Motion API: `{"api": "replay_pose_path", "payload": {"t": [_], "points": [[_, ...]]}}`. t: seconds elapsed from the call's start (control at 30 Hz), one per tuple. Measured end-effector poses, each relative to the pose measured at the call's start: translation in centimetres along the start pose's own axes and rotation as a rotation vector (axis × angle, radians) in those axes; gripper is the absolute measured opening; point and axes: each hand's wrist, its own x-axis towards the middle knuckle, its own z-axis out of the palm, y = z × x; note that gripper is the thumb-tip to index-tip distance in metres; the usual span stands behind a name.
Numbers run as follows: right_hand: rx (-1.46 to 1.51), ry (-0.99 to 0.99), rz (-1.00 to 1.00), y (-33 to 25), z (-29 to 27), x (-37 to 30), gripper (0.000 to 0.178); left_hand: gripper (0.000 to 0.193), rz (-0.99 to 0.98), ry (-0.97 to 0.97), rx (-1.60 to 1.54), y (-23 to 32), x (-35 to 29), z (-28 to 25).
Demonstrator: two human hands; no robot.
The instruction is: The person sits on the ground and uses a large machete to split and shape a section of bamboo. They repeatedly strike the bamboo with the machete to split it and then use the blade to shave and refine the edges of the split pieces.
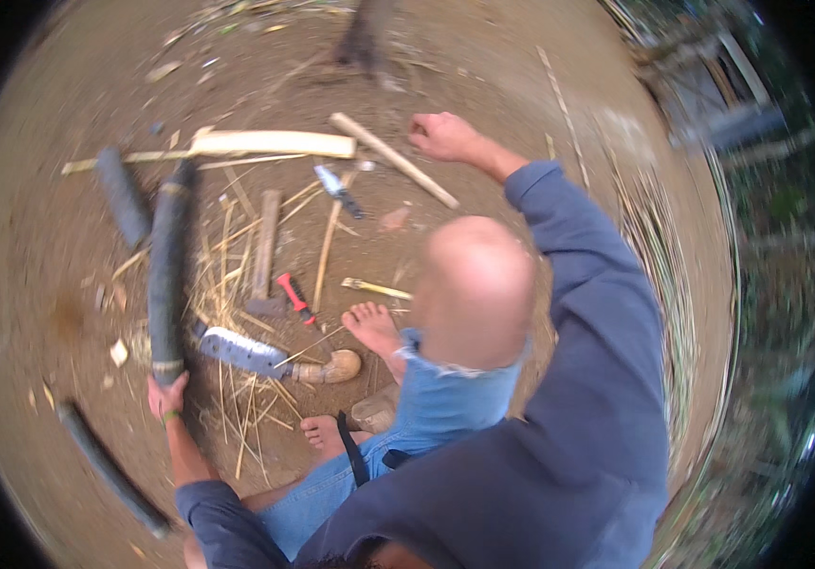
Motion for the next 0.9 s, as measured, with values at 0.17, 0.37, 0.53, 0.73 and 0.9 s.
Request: {"api": "replay_pose_path", "payload": {"t": [0.17, 0.37, 0.53, 0.73, 0.9], "points": [[0.305, 0.221, 0.359, 1.7, 14.7, -18.4, 0.031, 0.096, 0.03, 0.091, 0.073, -0.8, 0.2, 1.3], [0.372, -0.151, 0.578, -5.7, 29.1, -36.9, 0.083, 0.093, 0.05, 0.071, -0.066, -2.8, 0.4, 1.5], [0.291, -0.059, 0.693, -7.6, 33.1, -37.1, 0.061, 0.091, -0.053, 0.125, 0.05, -1.3, -1.1, 1.3], [0.241, -0.147, 0.316, -13.1, 35.4, -23.6, 0.047, 0.091, -0.097, 0.112, 0.077, 2.4, -3.1, 1.5], [0.054, -0.247, 0.054, -16.1, 35.2, -19.6, 0.035, 0.092, -0.156, 0.061, 0.085, 2.4, -2.9, 0.7]]}}
